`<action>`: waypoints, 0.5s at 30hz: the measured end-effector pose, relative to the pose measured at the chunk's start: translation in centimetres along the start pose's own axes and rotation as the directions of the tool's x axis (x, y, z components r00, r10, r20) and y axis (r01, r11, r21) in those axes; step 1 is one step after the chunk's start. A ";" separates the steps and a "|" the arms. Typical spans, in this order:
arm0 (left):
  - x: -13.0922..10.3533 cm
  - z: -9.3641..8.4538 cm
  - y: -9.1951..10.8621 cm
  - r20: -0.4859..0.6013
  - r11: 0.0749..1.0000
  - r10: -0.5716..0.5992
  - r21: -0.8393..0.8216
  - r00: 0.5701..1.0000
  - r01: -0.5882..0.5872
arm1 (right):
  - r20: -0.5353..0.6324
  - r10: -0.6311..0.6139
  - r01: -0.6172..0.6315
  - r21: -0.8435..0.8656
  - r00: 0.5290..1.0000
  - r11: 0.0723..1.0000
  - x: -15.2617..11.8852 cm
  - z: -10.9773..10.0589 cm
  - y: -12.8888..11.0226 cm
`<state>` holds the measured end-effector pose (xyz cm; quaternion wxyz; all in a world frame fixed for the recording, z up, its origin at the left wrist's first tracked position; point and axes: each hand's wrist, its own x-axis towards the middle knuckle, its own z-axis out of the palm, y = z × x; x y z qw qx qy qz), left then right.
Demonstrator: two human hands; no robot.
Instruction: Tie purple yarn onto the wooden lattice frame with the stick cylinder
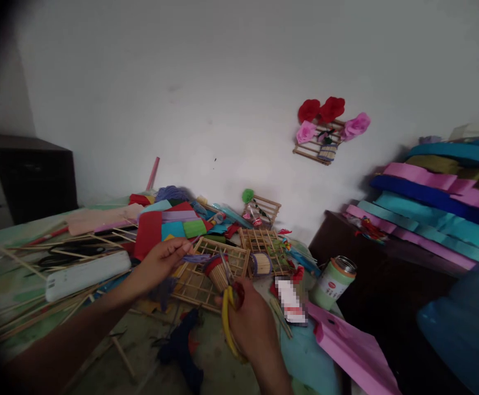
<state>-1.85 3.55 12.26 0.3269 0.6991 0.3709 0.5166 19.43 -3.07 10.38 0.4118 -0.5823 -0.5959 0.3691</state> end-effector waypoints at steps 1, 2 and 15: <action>0.1 0.0 -0.1 0.007 0.992 -0.068 -0.104 0.998 0.069 | -0.068 0.028 -0.047 -0.304 0.997 0.952 0.3 -0.8 0.4; 0.2 0.0 -0.1 0.026 0.972 -0.133 -0.192 0.991 0.135 | -0.120 0.057 -0.115 -0.560 0.991 0.821 0.6 -1.4 0.8; 0.3 0.0 -0.9 0.106 0.927 -0.206 -0.297 0.973 0.228 | 0.040 0.273 -0.094 -0.883 0.961 0.460 2.3 -3.5 6.1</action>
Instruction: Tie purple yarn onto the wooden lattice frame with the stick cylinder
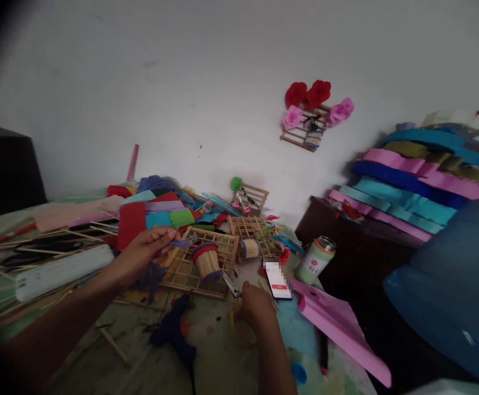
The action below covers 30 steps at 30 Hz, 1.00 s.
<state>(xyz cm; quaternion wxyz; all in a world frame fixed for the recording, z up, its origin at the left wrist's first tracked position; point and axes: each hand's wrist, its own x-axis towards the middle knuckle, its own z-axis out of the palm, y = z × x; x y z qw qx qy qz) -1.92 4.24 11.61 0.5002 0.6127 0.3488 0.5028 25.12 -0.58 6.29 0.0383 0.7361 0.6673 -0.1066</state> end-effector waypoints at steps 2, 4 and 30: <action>0.0 0.2 -0.3 0.017 1.000 0.005 -0.028 1.000 -0.005 | -0.027 -0.007 0.008 0.019 1.000 1.000 -0.1 0.0 -0.4; -0.3 0.7 -0.4 0.046 0.998 -0.009 -0.065 0.999 0.012 | -0.053 -0.015 0.017 0.040 0.998 0.999 -0.5 -0.3 -1.2; -3.3 5.1 -1.6 0.383 0.940 0.110 0.260 0.917 -0.221 | -0.584 -0.101 0.585 0.811 0.805 -0.024 -3.5 0.2 -10.1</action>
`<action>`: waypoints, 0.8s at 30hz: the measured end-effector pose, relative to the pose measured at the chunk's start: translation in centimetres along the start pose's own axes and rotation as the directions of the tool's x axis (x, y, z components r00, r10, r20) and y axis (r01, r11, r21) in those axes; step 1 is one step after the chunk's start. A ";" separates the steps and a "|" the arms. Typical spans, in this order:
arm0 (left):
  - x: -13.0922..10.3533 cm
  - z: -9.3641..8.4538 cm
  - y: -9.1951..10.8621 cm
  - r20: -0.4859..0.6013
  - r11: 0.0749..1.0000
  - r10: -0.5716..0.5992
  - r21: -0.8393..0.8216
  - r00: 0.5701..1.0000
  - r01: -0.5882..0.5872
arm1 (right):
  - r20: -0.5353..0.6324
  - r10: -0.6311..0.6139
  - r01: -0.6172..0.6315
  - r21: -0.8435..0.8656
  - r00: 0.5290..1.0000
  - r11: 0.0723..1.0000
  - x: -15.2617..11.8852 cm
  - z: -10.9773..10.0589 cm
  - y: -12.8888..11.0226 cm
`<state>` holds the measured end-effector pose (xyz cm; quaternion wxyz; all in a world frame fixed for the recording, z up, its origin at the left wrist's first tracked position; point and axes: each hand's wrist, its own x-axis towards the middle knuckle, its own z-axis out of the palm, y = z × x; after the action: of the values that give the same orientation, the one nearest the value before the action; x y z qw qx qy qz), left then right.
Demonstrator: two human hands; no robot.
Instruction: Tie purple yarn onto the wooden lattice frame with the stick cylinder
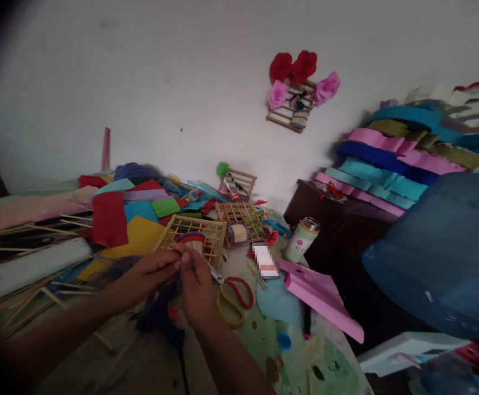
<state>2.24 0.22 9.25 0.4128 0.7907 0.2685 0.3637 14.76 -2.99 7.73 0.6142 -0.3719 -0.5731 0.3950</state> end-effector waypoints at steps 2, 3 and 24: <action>0.0 0.0 0.1 -0.005 1.000 -0.001 -0.011 1.000 0.001 | 0.005 0.025 -0.026 0.014 1.000 1.000 -0.1 0.0 0.1; 0.1 0.0 0.1 -0.008 1.000 -0.001 -0.020 1.000 0.001 | 0.008 0.039 -0.039 0.013 0.999 0.999 -0.1 0.0 0.2; 0.1 -0.4 0.6 -0.059 0.996 -0.006 -0.084 0.998 0.001 | -0.011 0.110 -0.105 0.216 0.994 0.971 -0.7 0.6 0.7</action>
<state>2.04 0.14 9.93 0.4380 0.7611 0.2665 0.3973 14.05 -3.31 6.82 0.6350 -0.3383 -0.4992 0.4828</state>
